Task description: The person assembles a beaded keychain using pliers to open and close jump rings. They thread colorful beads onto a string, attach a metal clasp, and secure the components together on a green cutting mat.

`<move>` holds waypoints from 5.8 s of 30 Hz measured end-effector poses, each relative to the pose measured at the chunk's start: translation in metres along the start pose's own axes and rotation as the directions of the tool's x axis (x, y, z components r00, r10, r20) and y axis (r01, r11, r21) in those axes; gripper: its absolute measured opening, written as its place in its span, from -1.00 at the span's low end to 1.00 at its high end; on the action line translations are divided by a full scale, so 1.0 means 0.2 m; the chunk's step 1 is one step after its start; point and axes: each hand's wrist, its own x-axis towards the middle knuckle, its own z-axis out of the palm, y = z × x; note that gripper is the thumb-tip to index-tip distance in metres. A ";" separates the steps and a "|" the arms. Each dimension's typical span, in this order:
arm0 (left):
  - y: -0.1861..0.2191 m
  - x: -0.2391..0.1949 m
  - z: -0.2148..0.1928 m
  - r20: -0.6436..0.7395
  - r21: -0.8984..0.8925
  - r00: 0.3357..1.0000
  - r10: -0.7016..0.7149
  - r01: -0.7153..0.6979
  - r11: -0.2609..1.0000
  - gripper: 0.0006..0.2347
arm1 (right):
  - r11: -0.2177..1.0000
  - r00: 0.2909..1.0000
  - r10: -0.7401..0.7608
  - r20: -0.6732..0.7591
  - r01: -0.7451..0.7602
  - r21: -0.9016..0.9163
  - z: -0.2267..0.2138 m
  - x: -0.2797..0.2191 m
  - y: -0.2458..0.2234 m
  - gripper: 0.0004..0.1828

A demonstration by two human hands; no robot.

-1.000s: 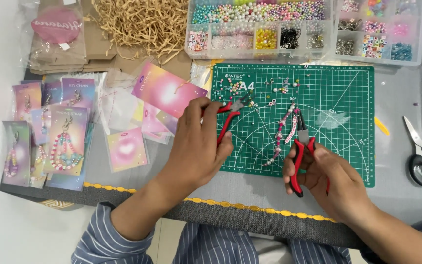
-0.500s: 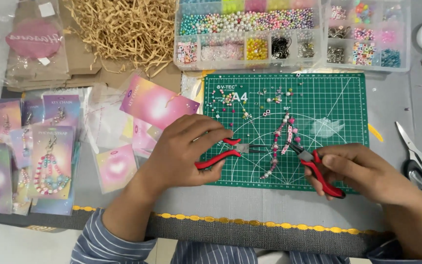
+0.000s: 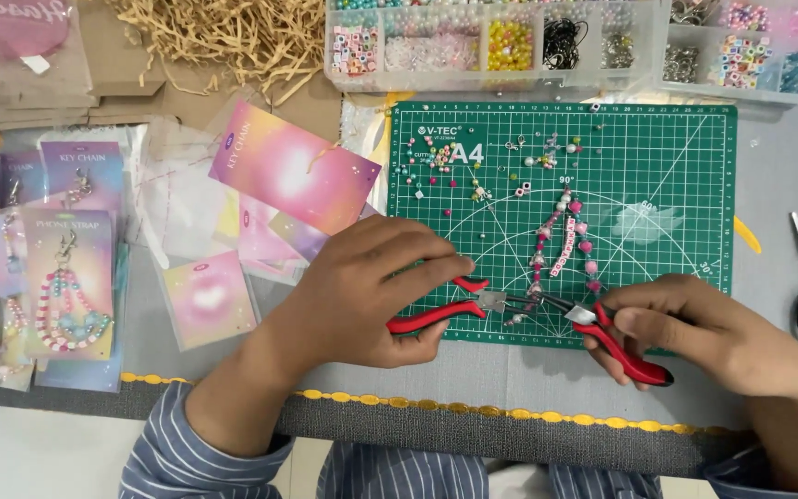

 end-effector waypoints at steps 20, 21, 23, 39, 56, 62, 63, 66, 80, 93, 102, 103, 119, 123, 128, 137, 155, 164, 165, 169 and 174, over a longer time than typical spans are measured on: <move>0.02 -0.01 -0.02 -0.036 -0.020 0.998 0.047 -0.048 0.999 -0.79 | 0.983 0.992 0.126 -0.012 -0.127 -0.134 -0.11 -0.09 0.10 -0.51; 0.02 -0.01 -0.02 -0.046 -0.032 0.998 0.044 -0.045 0.998 -0.79 | 0.970 0.989 0.134 -0.059 -0.143 -0.195 -0.15 -0.11 0.13 -0.51; 0.03 -0.01 -0.03 -0.048 -0.013 0.998 0.038 -0.039 0.999 -0.78 | 0.896 0.983 -0.026 -0.183 -0.058 -0.441 -0.07 -0.10 0.05 -0.51; 0.01 -0.02 0.01 -0.077 -0.077 0.997 -0.021 0.015 0.997 -0.73 | 0.138 0.712 -0.702 -0.023 0.104 -0.985 0.04 -0.10 0.07 -0.58; 0.04 -0.02 0.05 -0.102 -0.031 0.994 -0.049 0.046 0.998 -0.75 | 0.067 0.704 -0.709 -0.051 -0.005 -0.998 0.10 -0.06 0.11 -0.65; 0.04 -0.02 0.04 -0.099 -0.006 0.995 -0.027 0.027 1.000 -0.75 | 0.131 0.706 -0.701 -0.097 -0.006 -0.991 0.10 -0.06 0.12 -0.64; 0.04 -0.02 0.04 -0.099 -0.002 0.995 -0.023 0.023 1.000 -0.75 | 0.140 0.701 -0.707 -0.095 0.006 -0.990 0.10 -0.05 0.11 -0.64; 0.04 -0.02 0.04 -0.104 0.027 0.994 -0.014 0.017 0.999 -0.77 | 0.172 0.694 -0.711 -0.108 0.024 -0.985 0.10 -0.05 0.12 -0.63; 0.03 -0.02 0.03 -0.076 0.136 0.996 0.051 -0.041 0.990 -0.78 | 0.345 0.738 -0.647 -0.191 0.060 -0.937 0.11 -0.03 0.10 -0.68; 0.02 -0.02 0.02 -0.078 0.210 0.992 0.099 -0.081 0.974 -0.78 | 0.429 0.744 -0.632 -0.216 0.103 -0.897 0.11 -0.01 0.09 -0.68; 0.02 -0.05 0.05 -0.095 0.247 0.994 0.060 -0.035 0.968 -0.76 | 0.362 0.776 -0.599 -0.197 0.042 -0.931 0.04 -0.02 0.12 -0.65; 0.02 -0.04 0.04 -0.095 0.246 0.994 0.060 -0.035 0.969 -0.76 | 0.362 0.776 -0.599 -0.198 0.042 -0.931 0.01 -0.04 0.12 -0.65; 0.08 -0.01 0.02 -0.219 0.293 0.976 -0.005 0.071 0.954 -0.82 | 0.054 0.699 -0.444 -0.560 -0.603 -0.796 -0.22 -0.07 0.43 -0.46; 0.08 -0.01 0.03 -0.211 0.329 0.977 0.024 0.047 0.943 -0.82 | 0.052 0.707 -0.523 -0.476 -0.531 -0.846 -0.20 -0.06 0.42 -0.49; 0.10 -0.01 0.04 -0.203 0.362 0.978 0.039 0.038 0.931 -0.83 | 0.064 0.669 -0.632 -0.392 -0.458 -0.886 -0.05 -0.01 0.22 -0.56; 0.12 -0.02 0.07 -0.197 0.381 0.980 0.033 0.046 0.924 -0.84 | 0.051 0.463 -0.886 -0.026 0.041 -0.998 0.33 0.23 -0.06 -0.93; 0.09 -0.01 0.03 -0.189 0.345 0.982 0.013 0.054 0.937 -0.84 | -0.029 0.543 -0.815 0.202 0.311 -0.950 0.38 0.16 -0.05 -0.94; 0.00 -0.04 0.05 -0.276 0.230 0.959 -0.065 0.132 0.964 -0.78 | 0.414 0.736 -0.673 0.080 0.463 -0.784 0.24 0.10 0.00 -0.91; 0.00 -0.04 0.07 -0.278 0.210 0.957 -0.076 0.138 0.968 -0.78 | 0.474 0.721 -0.679 -0.136 0.290 -0.832 0.18 0.09 0.02 -0.96; -0.01 -0.02 0.14 -0.274 0.149 0.957 -0.093 0.138 0.979 -0.78 | 0.554 0.699 -0.561 -0.444 -0.081 -0.829 -0.03 0.11 0.09 -0.91; -0.05 -0.03 0.19 -0.229 0.185 0.968 -0.100 0.145 0.972 -0.74 | 0.607 0.725 -0.454 -0.517 -0.173 -0.776 -0.08 0.20 0.06 -0.88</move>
